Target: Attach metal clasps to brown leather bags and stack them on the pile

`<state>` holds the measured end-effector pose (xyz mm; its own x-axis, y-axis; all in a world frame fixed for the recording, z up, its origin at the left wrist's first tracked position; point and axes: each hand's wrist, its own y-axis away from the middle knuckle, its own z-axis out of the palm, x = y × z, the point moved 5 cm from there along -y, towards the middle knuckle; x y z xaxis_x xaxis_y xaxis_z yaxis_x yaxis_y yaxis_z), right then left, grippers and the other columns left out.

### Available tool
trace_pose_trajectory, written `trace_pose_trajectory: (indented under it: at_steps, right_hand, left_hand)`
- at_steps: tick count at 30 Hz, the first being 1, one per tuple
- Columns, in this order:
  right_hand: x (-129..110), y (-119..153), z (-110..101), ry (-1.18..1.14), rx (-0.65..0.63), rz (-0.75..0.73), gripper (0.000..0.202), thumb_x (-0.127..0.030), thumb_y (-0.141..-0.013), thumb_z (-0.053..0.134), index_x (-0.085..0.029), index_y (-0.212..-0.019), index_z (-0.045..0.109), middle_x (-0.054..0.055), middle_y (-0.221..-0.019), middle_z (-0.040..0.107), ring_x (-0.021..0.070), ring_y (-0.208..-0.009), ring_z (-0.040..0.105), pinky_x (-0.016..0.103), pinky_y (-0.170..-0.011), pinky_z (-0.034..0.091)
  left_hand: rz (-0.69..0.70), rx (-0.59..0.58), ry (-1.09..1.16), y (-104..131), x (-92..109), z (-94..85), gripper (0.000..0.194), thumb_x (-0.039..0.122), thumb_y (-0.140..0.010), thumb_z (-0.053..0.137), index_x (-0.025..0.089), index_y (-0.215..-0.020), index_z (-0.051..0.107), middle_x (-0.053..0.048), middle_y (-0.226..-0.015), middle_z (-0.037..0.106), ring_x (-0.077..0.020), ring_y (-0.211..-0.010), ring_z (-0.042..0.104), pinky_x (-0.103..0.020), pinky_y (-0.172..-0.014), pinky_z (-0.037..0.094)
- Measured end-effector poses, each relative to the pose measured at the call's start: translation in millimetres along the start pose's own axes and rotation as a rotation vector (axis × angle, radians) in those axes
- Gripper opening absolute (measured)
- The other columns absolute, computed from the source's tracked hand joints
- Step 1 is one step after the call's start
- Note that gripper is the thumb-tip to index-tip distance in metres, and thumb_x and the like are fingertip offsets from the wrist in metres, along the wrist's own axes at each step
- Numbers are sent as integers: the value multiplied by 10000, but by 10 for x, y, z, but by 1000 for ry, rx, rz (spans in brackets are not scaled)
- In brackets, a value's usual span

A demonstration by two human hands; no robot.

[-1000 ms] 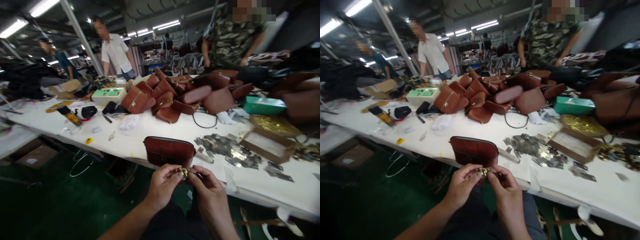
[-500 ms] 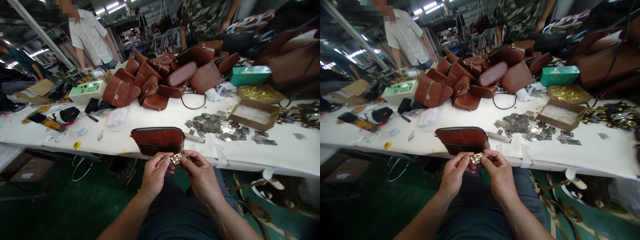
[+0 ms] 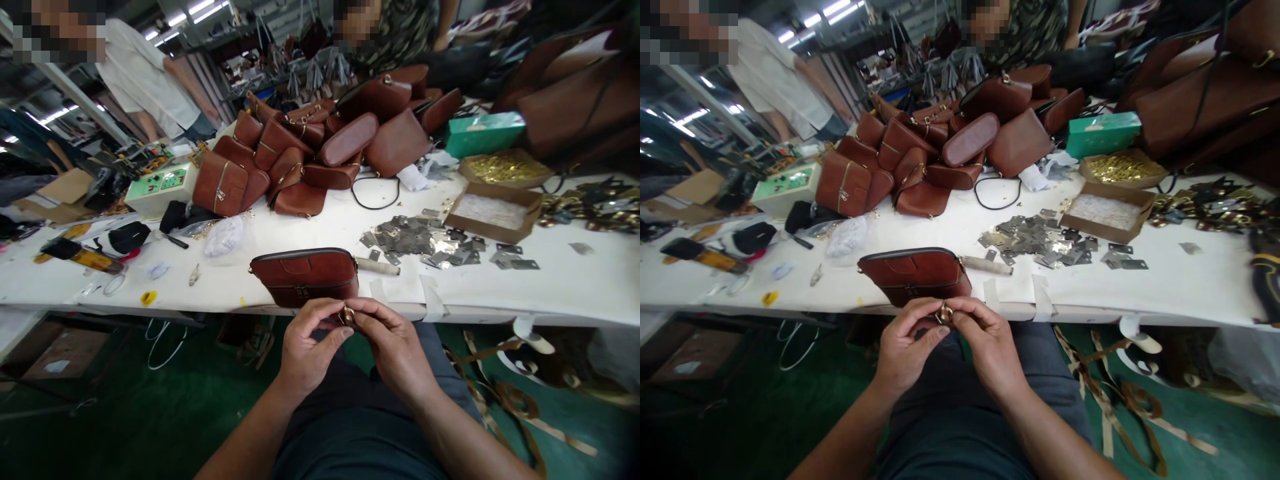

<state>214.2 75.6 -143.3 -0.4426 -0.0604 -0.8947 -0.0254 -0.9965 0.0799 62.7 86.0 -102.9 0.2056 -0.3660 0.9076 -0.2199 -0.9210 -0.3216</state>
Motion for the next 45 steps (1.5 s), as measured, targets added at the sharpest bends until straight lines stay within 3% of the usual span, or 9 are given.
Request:
trace_pose_trajectory:
  at_steps: [3,5,16,20,27,32,36,41,45]
  right_hand:
    - [-84,37,19,95,-65,-29,237,-392,-921,767,-282,-1129,797,28,-1138,771,201,-1087,692,281,-965,527]
    - [-94,51,22,86,-71,-31,265,-396,-902,791,-290,-1145,799,28,-1152,771,206,-1097,691,282,-968,532]
    - [44,64,140,-345,-135,96,264,-378,-993,675,-238,-1177,801,84,-1133,761,208,-987,711,294,-827,600]
    - [23,61,146,-339,-148,104,272,-404,-1002,662,-253,-1183,797,86,-1139,762,214,-1028,714,301,-861,593]
    - [-206,61,68,87,-141,-139,288,-272,-885,809,-305,-1170,783,41,-1215,725,192,-1111,691,296,-989,550]
    - [-323,62,69,222,-136,-286,248,-222,-889,789,-288,-1127,769,29,-1157,710,172,-1048,693,278,-929,567]
    - [-366,79,82,371,-107,-377,225,-186,-904,758,-287,-1104,772,16,-1106,748,163,-1005,710,267,-901,571]
    - [-444,122,132,482,-82,-515,181,-177,-914,743,-280,-1059,778,24,-1061,769,183,-1004,718,302,-920,563]
    - [-480,162,175,482,-110,-524,221,-173,-896,752,-273,-1093,760,38,-1044,747,192,-974,703,308,-874,558]
  left_hand:
    - [256,7,-295,-43,206,-34,355,164,-880,786,226,-1223,712,-49,-1138,699,-145,-1046,683,-255,-924,577]
    - [346,5,-401,-73,292,-54,349,154,-883,782,203,-1220,708,-51,-1108,704,-135,-1026,681,-245,-927,561]
    - [379,-25,-470,-106,369,-151,335,186,-881,791,194,-1201,694,-54,-1127,704,-135,-1047,688,-256,-954,572]
    - [329,26,-489,-90,345,-174,440,202,-847,825,204,-1256,666,-67,-1215,693,-174,-1135,669,-318,-1022,559]
    - [164,-38,-375,-63,205,-172,507,71,-847,744,252,-1308,634,-41,-1206,685,-164,-1088,675,-307,-983,571]
    - [-71,-99,53,-43,111,-161,372,162,-903,730,260,-1243,617,-52,-1253,625,-163,-1076,678,-292,-924,598]
    - [-211,-60,278,-52,30,-177,202,203,-918,740,223,-1088,631,-27,-1143,634,-142,-1050,670,-273,-936,581]
    - [-131,4,175,-47,46,-212,148,165,-895,740,199,-990,631,-17,-1071,608,-117,-973,656,-222,-841,589]
    - [-4,72,18,-13,123,-219,189,86,-909,664,205,-1054,638,-30,-1061,653,-139,-983,689,-252,-854,598]
